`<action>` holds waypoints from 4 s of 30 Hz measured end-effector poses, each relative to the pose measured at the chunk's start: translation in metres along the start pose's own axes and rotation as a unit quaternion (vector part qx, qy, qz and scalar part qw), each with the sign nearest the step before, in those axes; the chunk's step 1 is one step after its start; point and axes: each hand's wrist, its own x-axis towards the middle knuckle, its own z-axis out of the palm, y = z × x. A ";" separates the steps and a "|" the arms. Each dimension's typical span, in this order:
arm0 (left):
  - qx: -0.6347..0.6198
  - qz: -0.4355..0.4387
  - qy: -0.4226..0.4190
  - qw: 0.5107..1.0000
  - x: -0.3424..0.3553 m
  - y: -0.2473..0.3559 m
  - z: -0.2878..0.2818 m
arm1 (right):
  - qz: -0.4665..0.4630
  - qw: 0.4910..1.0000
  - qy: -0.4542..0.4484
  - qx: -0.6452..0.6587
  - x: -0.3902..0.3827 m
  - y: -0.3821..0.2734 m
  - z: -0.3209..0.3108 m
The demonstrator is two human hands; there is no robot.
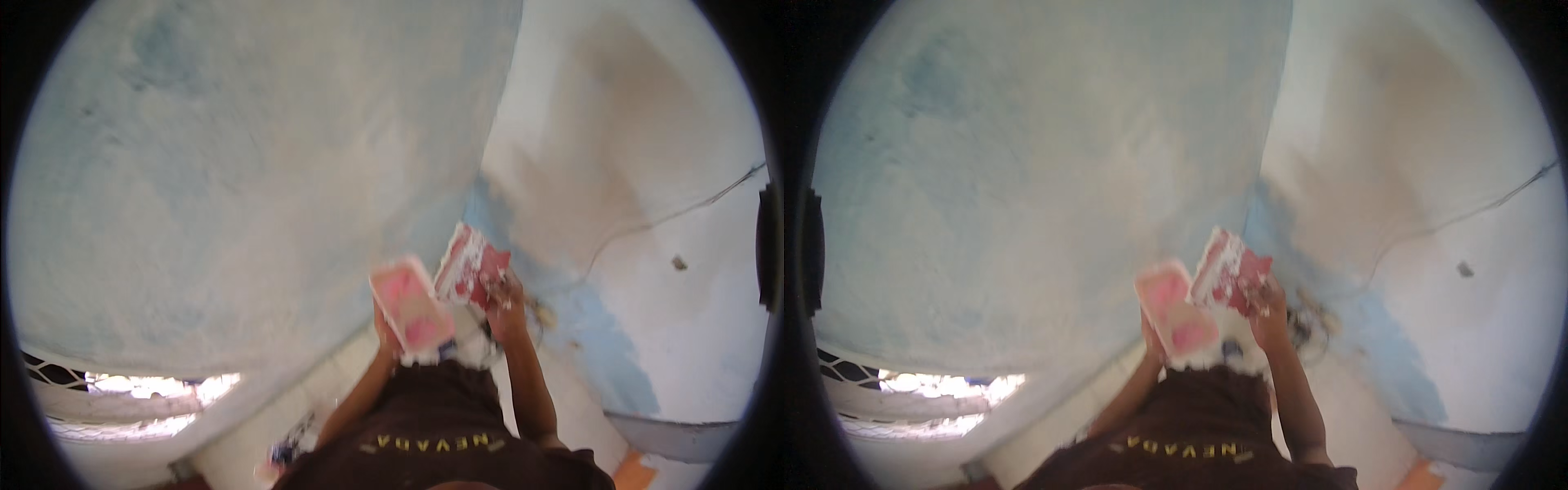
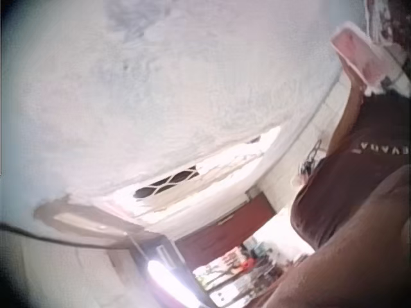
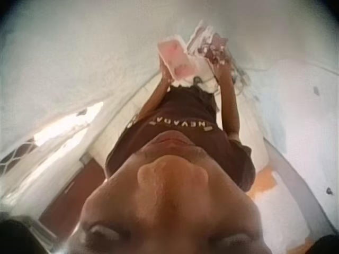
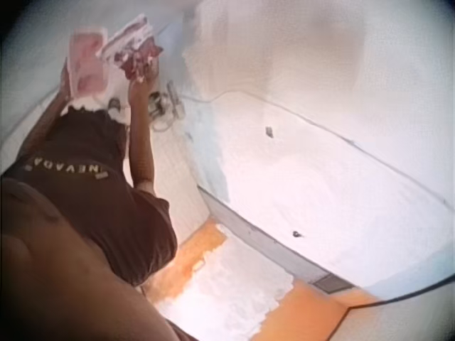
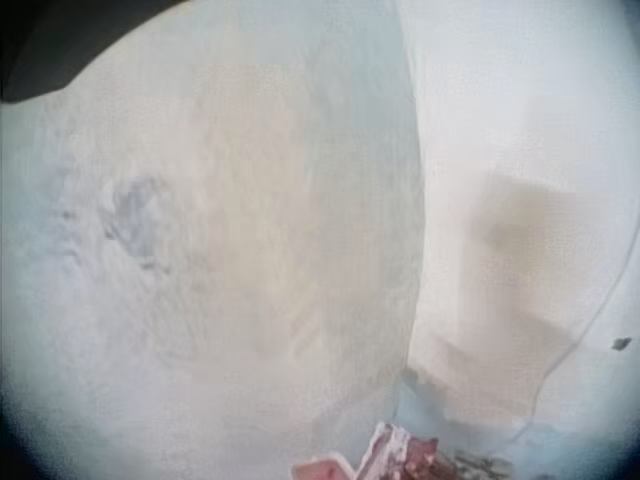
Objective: The person applies white putty to an interior wall using a hand-held putty knife, repeatedly spreading the material from a pink container onto the surface.
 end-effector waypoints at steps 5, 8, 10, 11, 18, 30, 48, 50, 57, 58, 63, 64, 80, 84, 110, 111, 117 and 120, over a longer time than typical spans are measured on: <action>-0.102 -0.110 0.056 0.987 -0.104 -0.011 0.017 | -0.179 0.942 0.032 -0.282 0.007 -0.104 0.033; -0.020 0.006 -0.048 0.999 -0.033 0.099 0.008 | -0.512 0.819 0.004 -0.260 0.103 -0.194 0.155; -0.030 0.015 -0.018 0.999 -0.043 0.090 -0.014 | -0.611 0.709 0.065 -0.345 0.153 -0.232 0.194; -0.044 0.019 -0.005 0.999 -0.048 0.083 -0.023 | -0.628 0.685 0.076 -0.363 0.162 -0.251 0.223; -0.098 0.072 0.026 0.992 -0.070 0.088 -0.001 | -0.750 0.504 0.105 -0.417 0.267 -0.332 0.381; -0.125 0.086 0.036 0.988 -0.088 0.118 -0.038 | -0.690 0.546 0.137 -0.454 0.214 -0.306 0.378; -0.139 0.061 0.027 0.988 -0.118 0.112 -0.067 | -0.745 0.451 -0.128 -0.475 0.132 -0.167 0.363; -0.143 0.066 0.028 0.987 -0.125 0.110 -0.071 | -0.784 0.461 0.002 -0.415 0.164 -0.235 0.373; -0.104 0.147 0.066 0.982 -0.147 0.128 -0.060 | -0.672 0.510 0.096 -0.528 0.216 -0.299 0.434; -0.098 0.145 0.046 0.983 -0.151 0.133 -0.060 | -0.714 0.482 0.080 -0.502 0.207 -0.262 0.441; -0.114 0.135 0.011 0.984 -0.147 0.127 -0.071 | -0.777 0.401 -0.047 -0.482 0.135 -0.112 0.412; -0.114 0.122 0.015 0.986 -0.148 0.124 -0.067 | -0.772 0.390 -0.098 -0.493 0.123 -0.102 0.397; -0.127 0.156 0.026 0.979 -0.168 0.112 -0.063 | -0.711 0.452 -0.014 -0.538 0.210 -0.150 0.374; -0.137 0.135 0.036 0.981 -0.175 0.119 -0.058 | -0.767 0.291 -0.141 -0.554 0.135 -0.078 0.349; -0.127 0.120 0.053 0.983 -0.149 0.069 -0.071 | -0.801 0.387 -0.178 -0.421 0.141 -0.167 0.380; -0.116 0.133 0.055 0.983 -0.146 0.066 -0.076 | -0.822 0.430 -0.085 -0.363 0.164 -0.207 0.384; -0.156 0.131 0.063 0.977 -0.145 0.080 -0.064 | -0.663 0.608 0.233 -0.371 0.269 -0.384 0.398; -0.157 0.154 0.071 0.973 -0.140 0.087 -0.068 | -0.696 0.559 0.144 -0.427 0.249 -0.325 0.458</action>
